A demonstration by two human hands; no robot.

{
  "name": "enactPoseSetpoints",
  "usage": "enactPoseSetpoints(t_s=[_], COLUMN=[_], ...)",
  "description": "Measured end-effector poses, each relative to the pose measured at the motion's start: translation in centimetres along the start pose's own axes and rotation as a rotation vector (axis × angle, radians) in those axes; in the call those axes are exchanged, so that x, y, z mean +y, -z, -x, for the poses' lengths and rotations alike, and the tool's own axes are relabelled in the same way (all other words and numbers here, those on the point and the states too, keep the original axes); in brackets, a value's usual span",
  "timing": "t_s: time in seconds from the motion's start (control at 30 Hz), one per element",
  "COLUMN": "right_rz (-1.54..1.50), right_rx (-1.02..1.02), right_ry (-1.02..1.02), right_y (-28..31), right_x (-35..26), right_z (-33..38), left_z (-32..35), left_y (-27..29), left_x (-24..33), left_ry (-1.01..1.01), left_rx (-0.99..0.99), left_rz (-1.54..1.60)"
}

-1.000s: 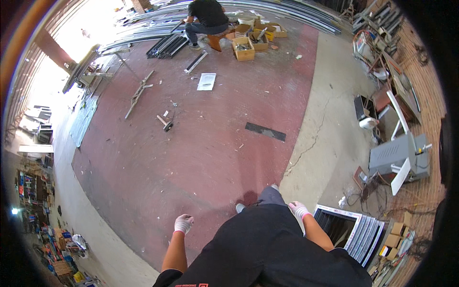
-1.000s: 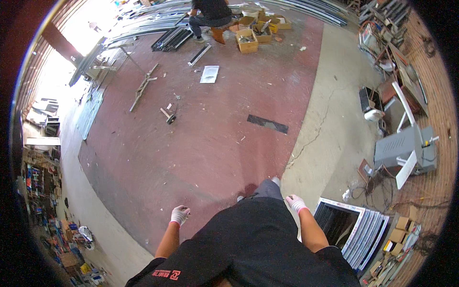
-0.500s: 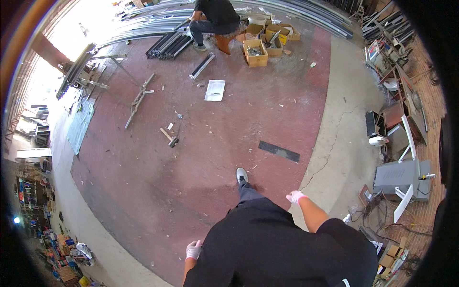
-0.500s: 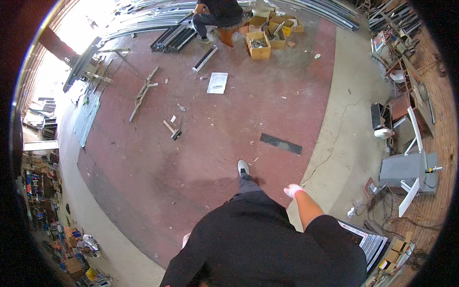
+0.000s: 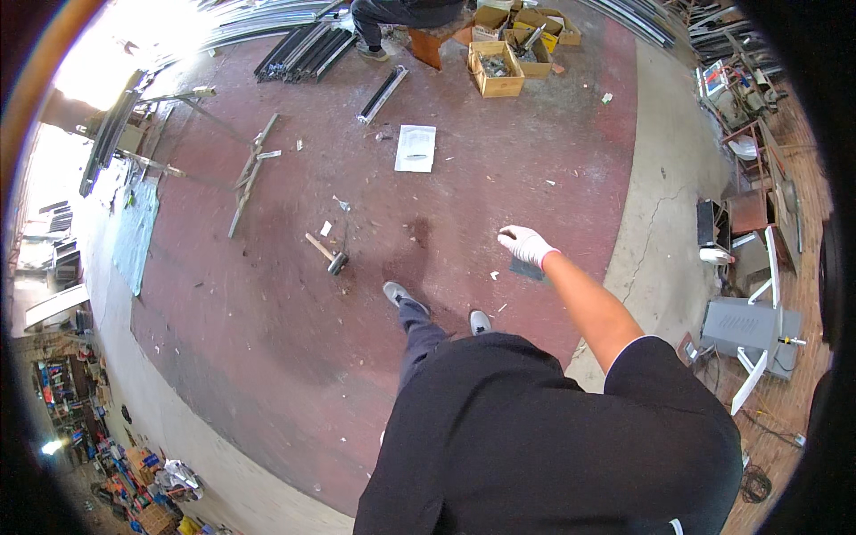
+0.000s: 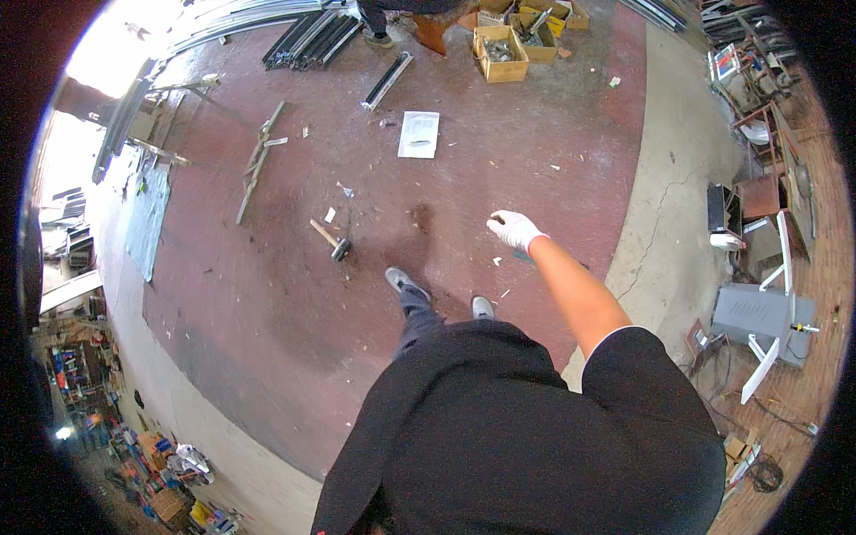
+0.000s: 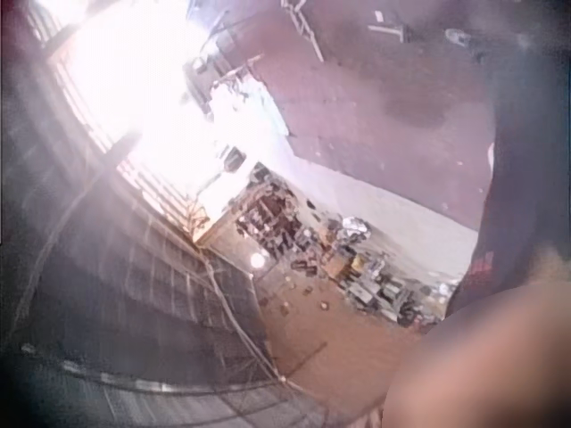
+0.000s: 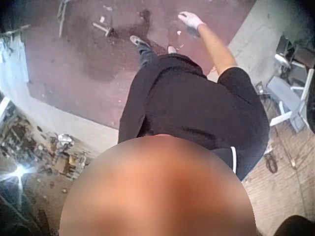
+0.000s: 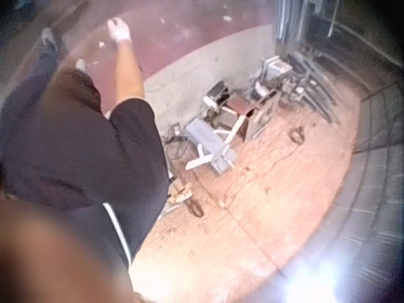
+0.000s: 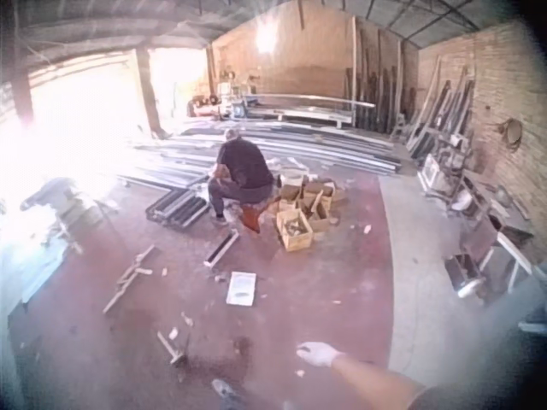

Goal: The person operates a corner-joining machine to assemble aluminum window frame profiles into rectangular frames. They place profiles into the machine, activate the press, remove the joined frame, and stack it with others. Later, they pick up additional profiles and arrange them on a workbench to form another frame.

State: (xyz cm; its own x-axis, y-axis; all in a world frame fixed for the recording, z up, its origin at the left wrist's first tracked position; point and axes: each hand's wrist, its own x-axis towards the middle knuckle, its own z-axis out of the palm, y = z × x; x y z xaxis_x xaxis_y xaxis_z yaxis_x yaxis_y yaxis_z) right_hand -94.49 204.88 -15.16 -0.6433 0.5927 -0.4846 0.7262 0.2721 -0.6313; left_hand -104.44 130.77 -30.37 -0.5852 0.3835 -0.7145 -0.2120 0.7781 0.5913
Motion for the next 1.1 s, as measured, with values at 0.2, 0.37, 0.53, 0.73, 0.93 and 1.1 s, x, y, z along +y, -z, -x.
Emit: enactPoseSetpoints(t_s=[0.2, 0.37, 0.53, 0.73, 0.93, 1.1], right_rz=[0.24, 0.135, 0.145, 0.066, -0.046, -0.331], right_rx=[-0.152, -0.284, -0.374, -0.416, -0.271, -0.03], right_ry=[-0.317, -0.429, -0.471, -0.405, -0.412, -0.449], right_y=[-4.4, -7.2, -9.6, -5.6, 4.2, 10.9], right_x=[1.7, 1.4, 0.1, -2.8, -5.1, -4.6], right_z=[0.8, 2.8, -1.6, -14.7, -32.9, -44.2], left_z=[-15.1, -24.0, -31.7, -35.1, -33.4, -33.2], left_y=[12.0, 28.4, 37.1, 30.8, 20.7, 23.9], left_x=[13.8, 30.7, 39.3, 43.2, 57.3, 65.2], left_ry=[-0.162, -0.052, 0.062, 0.107, 0.019, -0.087], left_rx=[-0.08, 0.138, 0.313, 0.184, -0.011, 0.192], left_rz=[-0.003, 0.013, 0.096, -0.295, -0.601, -0.383])
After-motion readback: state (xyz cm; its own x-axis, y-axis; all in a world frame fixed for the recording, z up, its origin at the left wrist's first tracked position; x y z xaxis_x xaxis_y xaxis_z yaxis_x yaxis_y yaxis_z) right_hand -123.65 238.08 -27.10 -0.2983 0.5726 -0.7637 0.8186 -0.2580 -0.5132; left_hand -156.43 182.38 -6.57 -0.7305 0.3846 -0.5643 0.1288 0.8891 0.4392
